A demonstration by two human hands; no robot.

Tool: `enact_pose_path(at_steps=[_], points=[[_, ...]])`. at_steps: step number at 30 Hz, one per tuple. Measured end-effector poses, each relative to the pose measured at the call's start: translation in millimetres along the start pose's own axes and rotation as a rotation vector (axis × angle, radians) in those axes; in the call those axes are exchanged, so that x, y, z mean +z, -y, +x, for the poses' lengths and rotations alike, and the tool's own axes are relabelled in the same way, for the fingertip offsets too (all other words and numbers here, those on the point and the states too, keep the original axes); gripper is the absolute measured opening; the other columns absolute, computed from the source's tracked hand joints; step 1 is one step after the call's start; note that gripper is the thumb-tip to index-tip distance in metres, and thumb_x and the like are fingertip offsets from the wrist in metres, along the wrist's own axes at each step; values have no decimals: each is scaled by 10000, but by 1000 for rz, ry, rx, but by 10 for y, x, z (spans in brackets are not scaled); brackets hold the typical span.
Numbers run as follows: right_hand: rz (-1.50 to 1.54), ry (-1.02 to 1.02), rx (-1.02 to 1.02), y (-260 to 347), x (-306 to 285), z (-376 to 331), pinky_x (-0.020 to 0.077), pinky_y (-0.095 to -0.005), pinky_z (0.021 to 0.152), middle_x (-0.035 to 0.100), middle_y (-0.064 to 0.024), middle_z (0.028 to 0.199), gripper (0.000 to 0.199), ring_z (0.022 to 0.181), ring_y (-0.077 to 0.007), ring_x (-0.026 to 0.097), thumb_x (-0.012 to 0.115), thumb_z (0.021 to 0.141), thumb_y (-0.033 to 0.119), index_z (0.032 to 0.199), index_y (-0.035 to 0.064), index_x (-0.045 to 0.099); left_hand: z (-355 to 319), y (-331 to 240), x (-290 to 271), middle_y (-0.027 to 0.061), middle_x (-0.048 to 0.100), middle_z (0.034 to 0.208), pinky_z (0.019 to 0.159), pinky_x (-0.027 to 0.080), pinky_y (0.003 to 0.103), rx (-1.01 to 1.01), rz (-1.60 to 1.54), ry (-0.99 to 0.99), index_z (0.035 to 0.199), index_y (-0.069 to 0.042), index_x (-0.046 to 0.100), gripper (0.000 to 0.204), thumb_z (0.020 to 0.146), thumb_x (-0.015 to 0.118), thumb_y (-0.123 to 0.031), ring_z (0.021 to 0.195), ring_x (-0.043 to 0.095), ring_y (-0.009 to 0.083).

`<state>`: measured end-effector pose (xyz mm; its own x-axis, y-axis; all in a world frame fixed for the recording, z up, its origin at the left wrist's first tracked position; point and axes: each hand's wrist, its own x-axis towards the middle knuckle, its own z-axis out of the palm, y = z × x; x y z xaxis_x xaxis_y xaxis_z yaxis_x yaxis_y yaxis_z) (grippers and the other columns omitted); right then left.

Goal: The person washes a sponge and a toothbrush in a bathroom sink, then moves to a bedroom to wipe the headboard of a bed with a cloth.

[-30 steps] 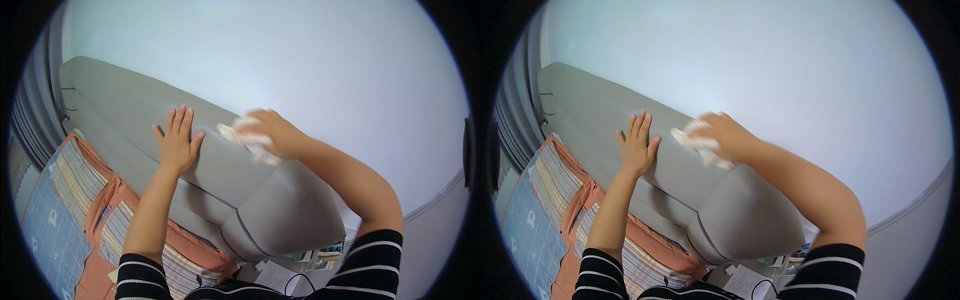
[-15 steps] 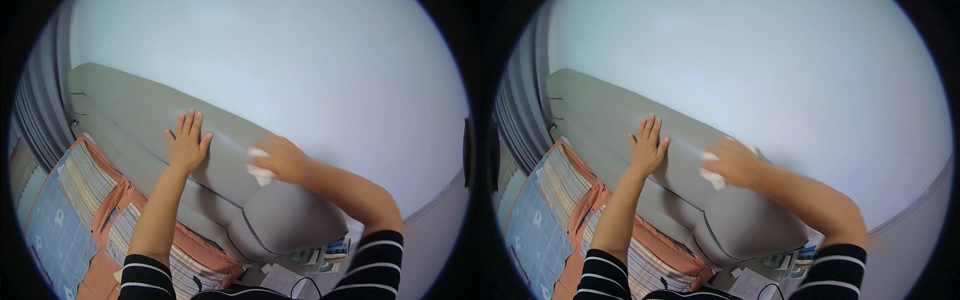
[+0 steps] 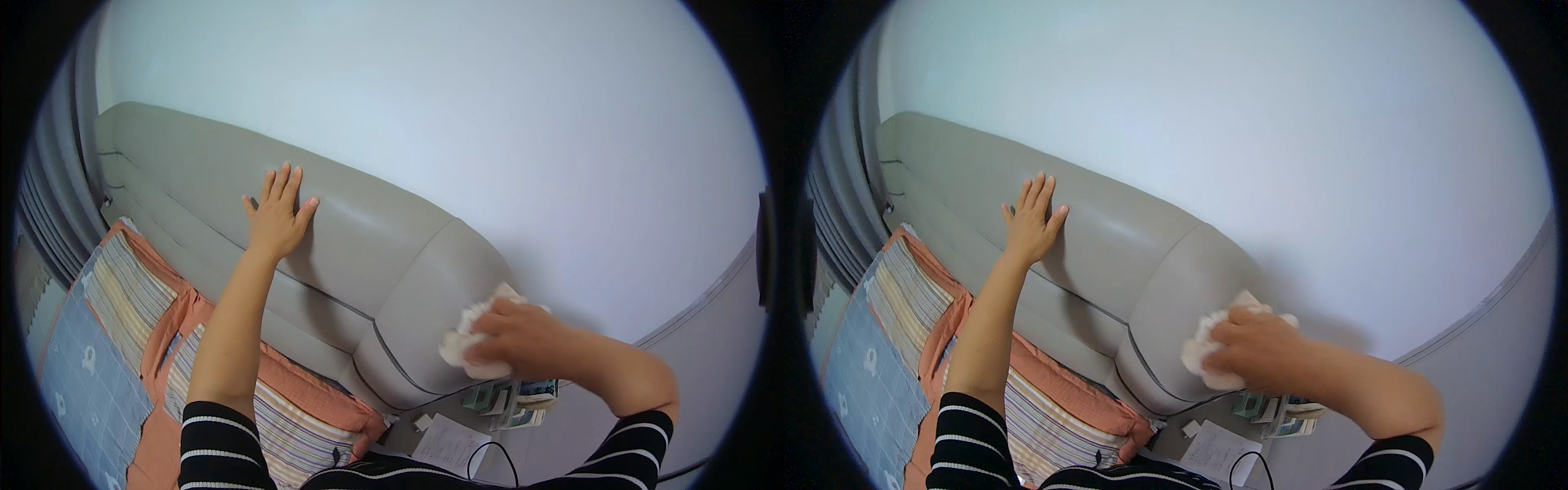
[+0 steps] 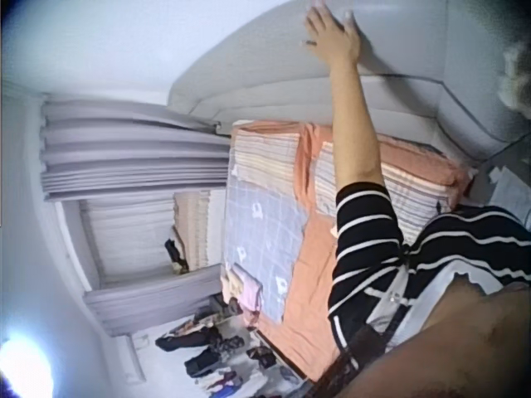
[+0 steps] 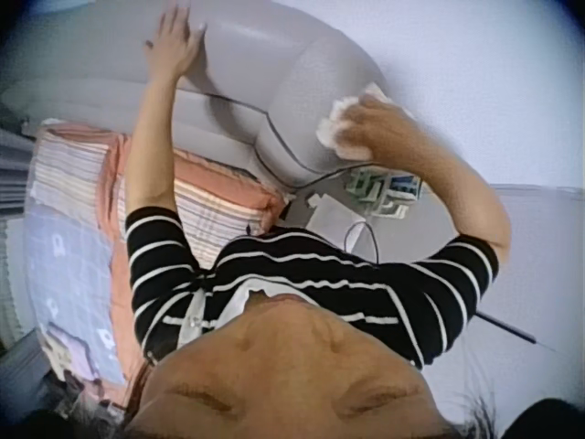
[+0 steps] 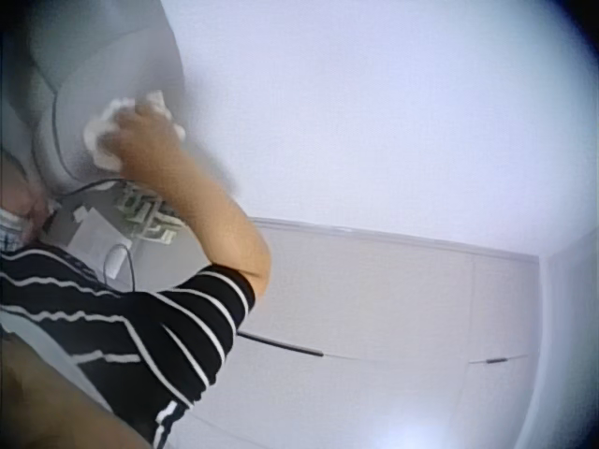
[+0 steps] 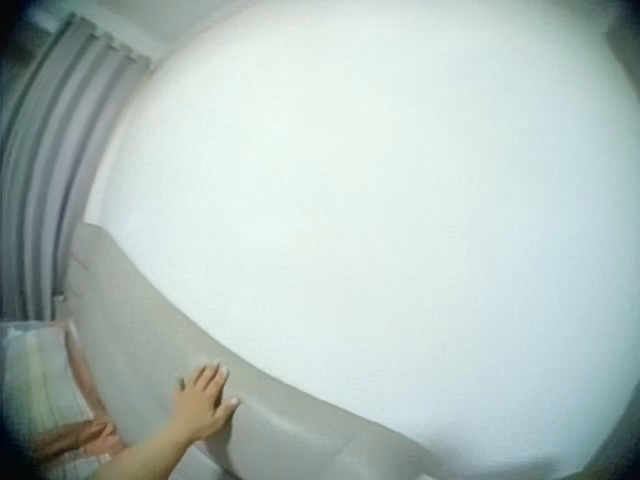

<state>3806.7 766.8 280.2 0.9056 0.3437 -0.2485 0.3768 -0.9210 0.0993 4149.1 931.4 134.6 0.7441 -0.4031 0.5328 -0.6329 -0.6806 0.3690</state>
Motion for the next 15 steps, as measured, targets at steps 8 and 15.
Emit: enact_pose_path(at_steps=[8,15], points=[[36,-610,192,-1203,-156,920,440,-419,912,544,-160,1132,501,1064,-358,515,668,694,54,1172,194,612,-442,-1263,-94,111,270,1500,1056,100,661,315,-183,40,1420,-127,348,698,878,477,-547,1400,208,302],[155,-402,331,-941,186,301,440,-419,879,545,-146,1100,536,1023,-337,526,663,719,71,1230,210,580,-582,-1236,67,120,253,1506,1046,87,669,376,-146,-47,1444,-126,292,848,806,526,-633,1403,190,307]])
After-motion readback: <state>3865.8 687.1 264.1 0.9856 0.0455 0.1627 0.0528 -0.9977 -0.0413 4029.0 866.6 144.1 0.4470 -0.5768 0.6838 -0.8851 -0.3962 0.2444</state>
